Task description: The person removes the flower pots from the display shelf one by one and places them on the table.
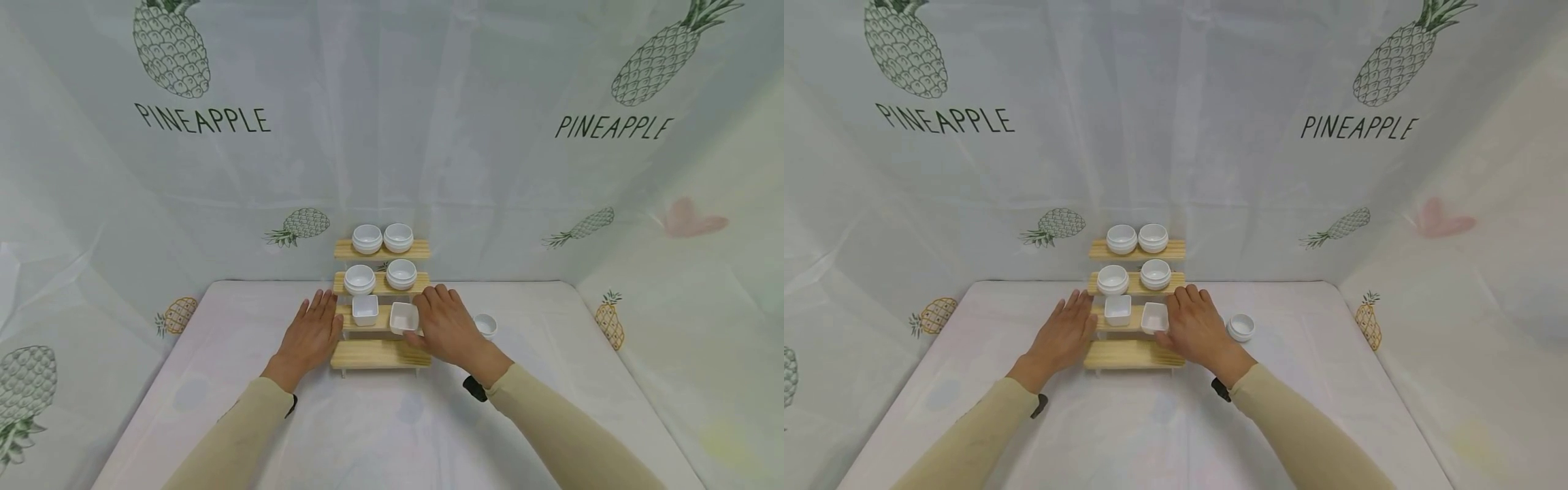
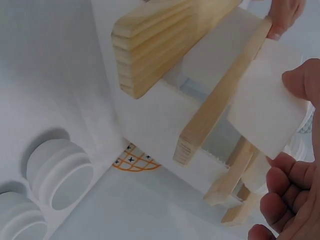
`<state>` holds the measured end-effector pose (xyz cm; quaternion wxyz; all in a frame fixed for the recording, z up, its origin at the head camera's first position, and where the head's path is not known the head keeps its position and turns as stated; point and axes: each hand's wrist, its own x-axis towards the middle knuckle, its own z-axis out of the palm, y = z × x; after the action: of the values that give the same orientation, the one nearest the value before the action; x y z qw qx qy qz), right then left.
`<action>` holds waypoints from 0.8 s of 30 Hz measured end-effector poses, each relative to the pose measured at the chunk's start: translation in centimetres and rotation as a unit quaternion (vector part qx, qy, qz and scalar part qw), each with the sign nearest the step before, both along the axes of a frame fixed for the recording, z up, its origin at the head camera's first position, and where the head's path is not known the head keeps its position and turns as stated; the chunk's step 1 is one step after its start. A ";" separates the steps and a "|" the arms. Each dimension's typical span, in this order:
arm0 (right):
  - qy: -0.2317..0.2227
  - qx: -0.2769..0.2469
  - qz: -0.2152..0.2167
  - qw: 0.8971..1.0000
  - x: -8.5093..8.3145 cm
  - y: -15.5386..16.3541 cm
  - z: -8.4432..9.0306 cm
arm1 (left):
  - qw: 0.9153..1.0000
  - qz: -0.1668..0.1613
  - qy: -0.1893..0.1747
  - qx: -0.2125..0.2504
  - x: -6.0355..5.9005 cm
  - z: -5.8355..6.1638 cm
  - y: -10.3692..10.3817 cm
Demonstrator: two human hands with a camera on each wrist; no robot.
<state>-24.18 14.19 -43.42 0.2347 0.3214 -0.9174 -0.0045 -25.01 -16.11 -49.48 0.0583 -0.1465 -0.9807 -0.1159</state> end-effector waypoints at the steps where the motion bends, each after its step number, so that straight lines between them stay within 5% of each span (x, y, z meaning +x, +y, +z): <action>1: 0.003 0.002 0.002 1.000 0.0 0.1 0.0 | 1.000 0.000 0.000 0.001 0.0 -0.1 0.0; 11: 0.019 0.000 0.014 1.000 0.5 1.7 0.0 | 1.000 0.000 0.004 0.002 0.0 -0.3 -0.2; 24: 0.024 -0.018 -0.012 0.999 1.6 8.2 -1.6 | 1.000 -0.006 -0.004 0.002 -0.1 -0.1 0.0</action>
<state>-22.54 22.41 -44.98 0.2620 0.3062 -0.9152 0.0017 -25.09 -16.13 -49.55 0.0538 -0.1520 -0.9798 -0.1185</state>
